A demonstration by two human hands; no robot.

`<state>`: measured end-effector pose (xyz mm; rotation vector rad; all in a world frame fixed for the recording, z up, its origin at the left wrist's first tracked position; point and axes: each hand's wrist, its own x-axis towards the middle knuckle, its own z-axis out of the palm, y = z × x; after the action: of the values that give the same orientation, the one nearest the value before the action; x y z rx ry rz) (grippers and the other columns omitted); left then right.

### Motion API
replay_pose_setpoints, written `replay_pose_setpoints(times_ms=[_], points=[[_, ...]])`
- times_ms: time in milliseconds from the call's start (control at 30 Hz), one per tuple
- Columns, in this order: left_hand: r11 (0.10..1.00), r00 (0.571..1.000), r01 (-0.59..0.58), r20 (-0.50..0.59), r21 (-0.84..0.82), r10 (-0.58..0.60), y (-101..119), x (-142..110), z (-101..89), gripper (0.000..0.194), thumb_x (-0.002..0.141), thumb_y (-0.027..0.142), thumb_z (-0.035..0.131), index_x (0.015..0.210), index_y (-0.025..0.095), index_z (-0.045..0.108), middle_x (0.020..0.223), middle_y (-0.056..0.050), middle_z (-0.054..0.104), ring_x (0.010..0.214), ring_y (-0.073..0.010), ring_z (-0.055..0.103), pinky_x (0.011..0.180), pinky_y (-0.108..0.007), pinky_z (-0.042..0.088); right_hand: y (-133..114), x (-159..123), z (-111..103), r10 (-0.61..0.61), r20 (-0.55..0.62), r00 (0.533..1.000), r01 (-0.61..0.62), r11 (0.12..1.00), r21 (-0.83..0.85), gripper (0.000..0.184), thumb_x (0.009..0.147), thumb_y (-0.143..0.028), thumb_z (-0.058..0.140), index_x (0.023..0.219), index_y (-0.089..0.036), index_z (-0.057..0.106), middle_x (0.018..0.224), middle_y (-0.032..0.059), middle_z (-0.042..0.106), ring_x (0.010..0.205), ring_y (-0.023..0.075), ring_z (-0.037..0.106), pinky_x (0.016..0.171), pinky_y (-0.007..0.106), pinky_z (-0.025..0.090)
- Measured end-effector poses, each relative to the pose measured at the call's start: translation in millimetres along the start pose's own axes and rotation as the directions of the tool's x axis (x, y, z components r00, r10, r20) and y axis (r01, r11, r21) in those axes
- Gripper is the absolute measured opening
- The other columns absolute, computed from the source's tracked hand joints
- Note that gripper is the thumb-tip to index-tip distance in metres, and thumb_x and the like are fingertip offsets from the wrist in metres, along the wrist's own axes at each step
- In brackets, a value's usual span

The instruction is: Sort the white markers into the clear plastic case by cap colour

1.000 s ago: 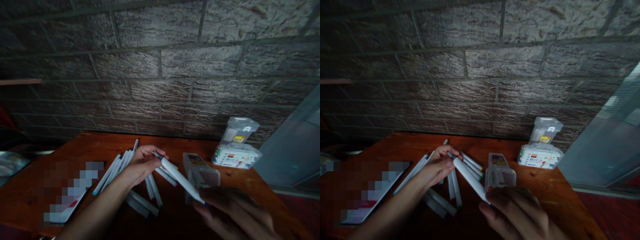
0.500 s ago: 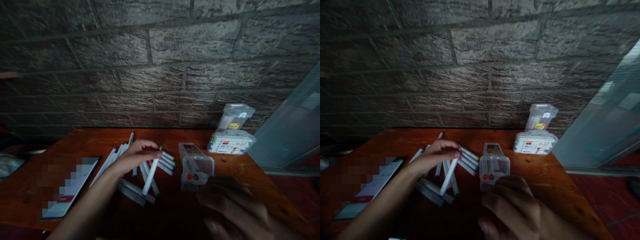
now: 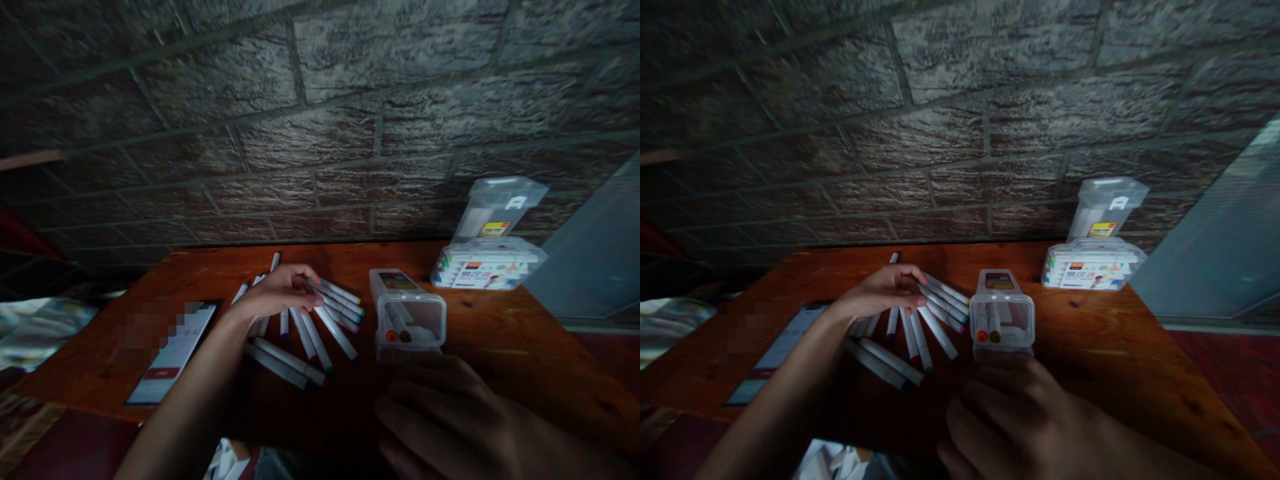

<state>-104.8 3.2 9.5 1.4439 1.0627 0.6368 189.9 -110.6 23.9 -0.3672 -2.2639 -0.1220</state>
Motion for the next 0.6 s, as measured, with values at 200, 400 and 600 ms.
replay_pose_setpoints(times_ms=[200, 400, 600], points=[[0.976, 0.992, -0.123, 0.057, 0.181, 0.114, -0.9, 3.1, -8.9, 0.042, 0.072, 0.026, 0.092, 0.106, 0.011, 0.071, 0.089, -0.007, 0.076, 0.079, -0.0147, 0.069, 0.068, -0.022, 0.049, -8.3, -9.2, 29.7, -0.009, 0.325, 0.946, -0.007, 0.999, 0.049, 0.007, 0.099, -0.016, 0.06, 0.1, -0.014, 0.066, 0.077, 0.0045, 0.069, 0.062, 0.0168, 0.062, 0.056, 0.032, 0.05], [0.914, 0.933, -0.237, -0.184, 0.328, 0.308, 0.0, 8.8, -10.4, 0.027, 0.086, 0.035, 0.078, 0.1, 0.012, 0.075, 0.091, -0.007, 0.075, 0.08, -0.0157, 0.066, 0.072, -0.025, 0.048, -15.7, -17.4, 71.8, 0.105, 0.401, 0.91, -0.105, 0.994, -0.023, 0.013, 0.093, -0.013, 0.067, 0.105, -0.013, 0.065, 0.086, 0.0048, 0.071, 0.064, 0.02, 0.067, 0.05, 0.032, 0.046], [0.883, 0.853, -0.274, -0.329, 0.381, 0.406, -5.5, 15.4, -10.6, 0.026, 0.088, 0.039, 0.072, 0.089, 0.012, 0.075, 0.084, -0.007, 0.074, 0.08, -0.0185, 0.067, 0.078, -0.029, 0.049, -18.0, -14.1, 97.0, 0.203, 0.421, 0.884, -0.14, 0.974, -0.175, 0.022, 0.093, -0.025, 0.074, 0.109, -0.011, 0.066, 0.088, 0.0059, 0.074, 0.059, 0.0227, 0.071, 0.043, 0.035, 0.041]])
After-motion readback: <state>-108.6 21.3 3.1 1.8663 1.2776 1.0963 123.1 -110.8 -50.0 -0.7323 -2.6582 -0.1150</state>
